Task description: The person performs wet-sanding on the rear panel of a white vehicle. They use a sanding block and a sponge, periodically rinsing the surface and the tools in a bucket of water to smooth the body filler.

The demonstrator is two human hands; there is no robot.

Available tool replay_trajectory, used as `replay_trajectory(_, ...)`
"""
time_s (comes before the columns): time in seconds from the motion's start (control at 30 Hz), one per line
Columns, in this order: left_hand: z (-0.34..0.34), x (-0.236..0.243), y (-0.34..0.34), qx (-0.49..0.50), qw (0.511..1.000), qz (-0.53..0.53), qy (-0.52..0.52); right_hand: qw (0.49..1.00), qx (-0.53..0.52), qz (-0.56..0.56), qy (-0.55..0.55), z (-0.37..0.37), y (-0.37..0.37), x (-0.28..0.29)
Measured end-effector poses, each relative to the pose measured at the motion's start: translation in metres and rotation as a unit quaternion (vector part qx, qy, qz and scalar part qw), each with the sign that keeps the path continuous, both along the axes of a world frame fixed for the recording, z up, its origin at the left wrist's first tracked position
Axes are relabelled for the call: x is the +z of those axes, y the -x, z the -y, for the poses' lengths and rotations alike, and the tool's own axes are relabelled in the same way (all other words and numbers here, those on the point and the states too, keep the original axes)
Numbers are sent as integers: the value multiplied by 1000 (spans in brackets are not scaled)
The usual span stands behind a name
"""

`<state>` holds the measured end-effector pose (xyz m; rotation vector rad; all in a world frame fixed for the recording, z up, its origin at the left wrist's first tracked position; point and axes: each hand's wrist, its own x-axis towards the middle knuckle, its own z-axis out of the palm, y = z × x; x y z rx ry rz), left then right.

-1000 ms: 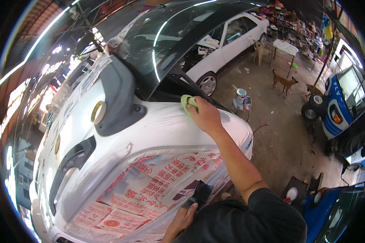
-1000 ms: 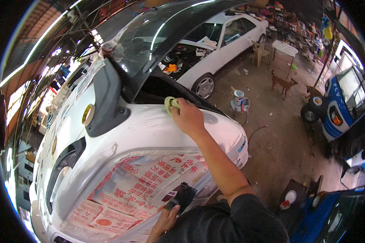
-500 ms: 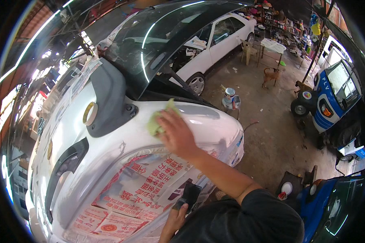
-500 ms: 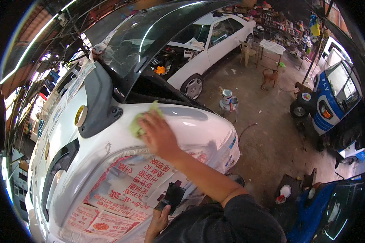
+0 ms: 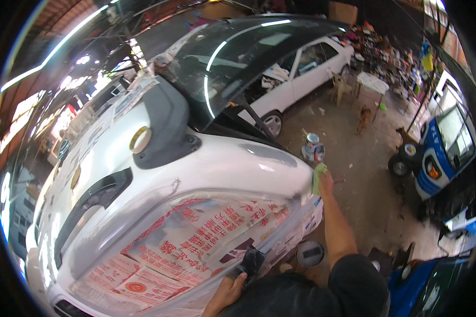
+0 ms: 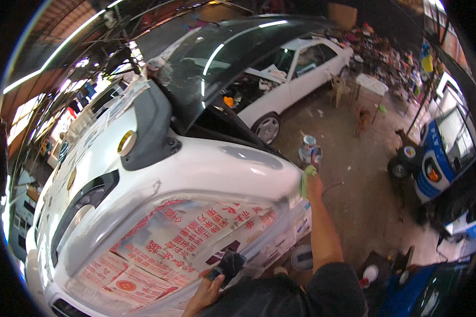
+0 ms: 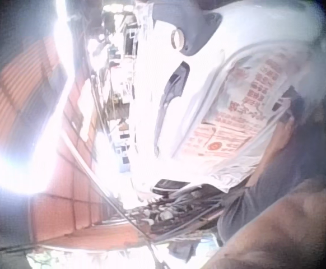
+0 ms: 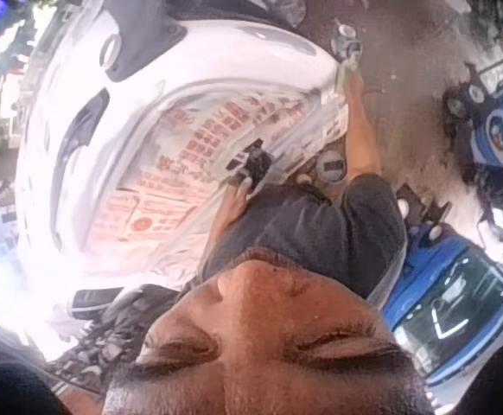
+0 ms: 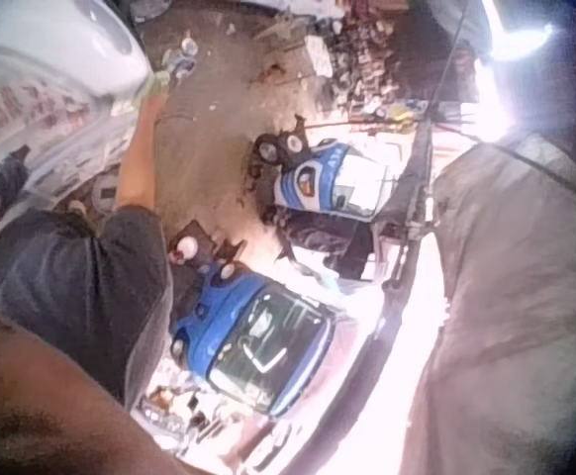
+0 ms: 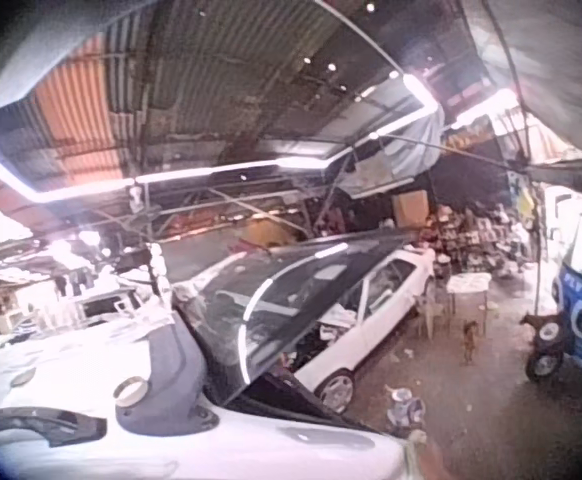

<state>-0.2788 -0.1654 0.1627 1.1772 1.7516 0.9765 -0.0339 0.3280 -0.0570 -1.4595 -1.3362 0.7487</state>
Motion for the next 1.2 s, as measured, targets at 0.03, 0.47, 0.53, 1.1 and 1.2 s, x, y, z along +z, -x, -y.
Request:
replay_trajectory(0.03, 11, -13, 2, 13, 1000, -6, 14, 998, 10, -68, -9, 18, 14, 10)
replay_trajectory(0.47, 38, -5, -14, 38, 999, -15, -17, 891, 296, -226, -261, 145, 192, 397)
replay_trajectory(0.53, 46, -5, -18, 50, 997, -14, -54, 863, 301, -199, -354, 150, 244, 453)
replay_trajectory(1.1, 133, 33, 28, 390, 808, 304, -322, 618, 763, -11, -190, 344, 276, 355)
replay_trajectory(1.2, 145, 41, 30, 343, 872, 263, -229, 552, 806, -138, 166, 388, 234, 283)
